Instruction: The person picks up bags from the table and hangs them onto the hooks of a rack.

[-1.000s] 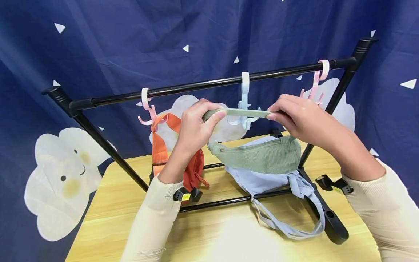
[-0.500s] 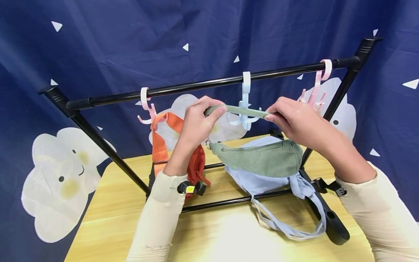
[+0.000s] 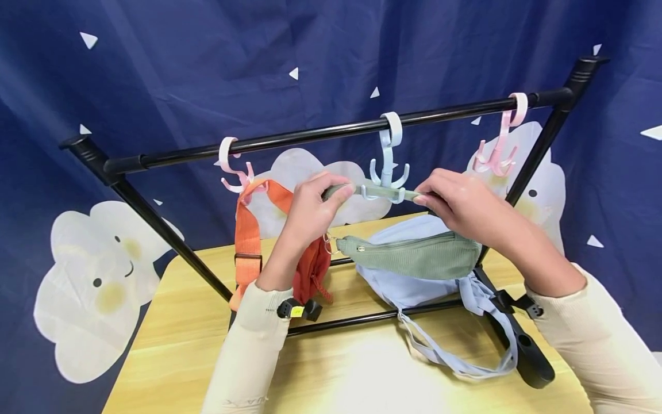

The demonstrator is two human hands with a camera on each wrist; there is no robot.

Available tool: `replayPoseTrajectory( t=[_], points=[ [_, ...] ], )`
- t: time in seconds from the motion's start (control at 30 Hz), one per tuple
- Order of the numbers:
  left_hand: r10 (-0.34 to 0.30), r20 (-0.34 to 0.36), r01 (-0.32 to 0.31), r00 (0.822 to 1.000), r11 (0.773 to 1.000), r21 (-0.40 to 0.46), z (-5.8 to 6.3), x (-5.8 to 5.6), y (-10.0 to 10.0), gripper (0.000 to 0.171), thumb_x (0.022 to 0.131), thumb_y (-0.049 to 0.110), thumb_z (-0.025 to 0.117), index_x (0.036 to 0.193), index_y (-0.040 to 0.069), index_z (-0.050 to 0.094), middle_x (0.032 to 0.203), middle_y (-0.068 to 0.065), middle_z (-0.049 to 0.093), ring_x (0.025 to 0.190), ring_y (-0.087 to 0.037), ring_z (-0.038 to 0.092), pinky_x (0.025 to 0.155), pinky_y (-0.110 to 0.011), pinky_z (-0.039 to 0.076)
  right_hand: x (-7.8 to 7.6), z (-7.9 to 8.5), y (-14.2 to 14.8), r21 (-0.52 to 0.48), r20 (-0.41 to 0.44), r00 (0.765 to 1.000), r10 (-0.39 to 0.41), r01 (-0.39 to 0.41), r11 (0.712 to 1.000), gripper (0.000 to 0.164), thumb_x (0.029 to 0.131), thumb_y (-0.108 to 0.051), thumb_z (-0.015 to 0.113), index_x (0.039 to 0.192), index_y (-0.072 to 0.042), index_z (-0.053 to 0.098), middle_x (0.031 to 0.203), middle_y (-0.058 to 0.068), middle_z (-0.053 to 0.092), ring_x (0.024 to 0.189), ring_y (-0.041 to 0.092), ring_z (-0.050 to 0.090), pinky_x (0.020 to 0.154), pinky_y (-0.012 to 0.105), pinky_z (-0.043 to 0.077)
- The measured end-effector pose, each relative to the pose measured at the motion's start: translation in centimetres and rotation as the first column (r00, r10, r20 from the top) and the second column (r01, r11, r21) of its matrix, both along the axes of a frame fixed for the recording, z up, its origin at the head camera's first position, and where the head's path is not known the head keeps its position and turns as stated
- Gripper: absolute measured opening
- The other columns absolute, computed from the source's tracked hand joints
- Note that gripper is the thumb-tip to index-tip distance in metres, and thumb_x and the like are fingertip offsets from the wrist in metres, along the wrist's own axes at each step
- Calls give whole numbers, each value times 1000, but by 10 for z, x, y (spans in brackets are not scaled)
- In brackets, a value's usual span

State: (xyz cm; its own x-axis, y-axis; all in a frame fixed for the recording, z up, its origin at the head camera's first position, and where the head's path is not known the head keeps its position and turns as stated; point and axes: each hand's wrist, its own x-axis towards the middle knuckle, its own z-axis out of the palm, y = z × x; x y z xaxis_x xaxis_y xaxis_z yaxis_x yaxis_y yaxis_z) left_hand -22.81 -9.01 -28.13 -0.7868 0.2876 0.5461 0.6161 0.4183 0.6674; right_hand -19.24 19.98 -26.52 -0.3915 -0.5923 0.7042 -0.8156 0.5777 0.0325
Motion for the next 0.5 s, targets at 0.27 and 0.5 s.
replayPoseTrajectory(
  t=[0.27,0.5],
  points=[
    [-10,-3,10,1000,1000,3,-2,9,-10,22,100,25,71,114,10,78,101,-3,73,81,-17,57,73,-28,46,0,-5,-6,-4,30,1000,-3,4,1000,21,83,5,81,97,-4,69,88,6,69,74,11,57,67,24,48],
    [-14,-52,15,999,1000,20,-3,16,-20,21,100,24,71,112,8,79,87,-3,67,67,-17,49,63,-28,40,-1,-4,-15,7,57,998,12,-13,1000,16,86,3,78,98,-4,69,87,4,66,76,10,55,69,22,46]
  ],
)
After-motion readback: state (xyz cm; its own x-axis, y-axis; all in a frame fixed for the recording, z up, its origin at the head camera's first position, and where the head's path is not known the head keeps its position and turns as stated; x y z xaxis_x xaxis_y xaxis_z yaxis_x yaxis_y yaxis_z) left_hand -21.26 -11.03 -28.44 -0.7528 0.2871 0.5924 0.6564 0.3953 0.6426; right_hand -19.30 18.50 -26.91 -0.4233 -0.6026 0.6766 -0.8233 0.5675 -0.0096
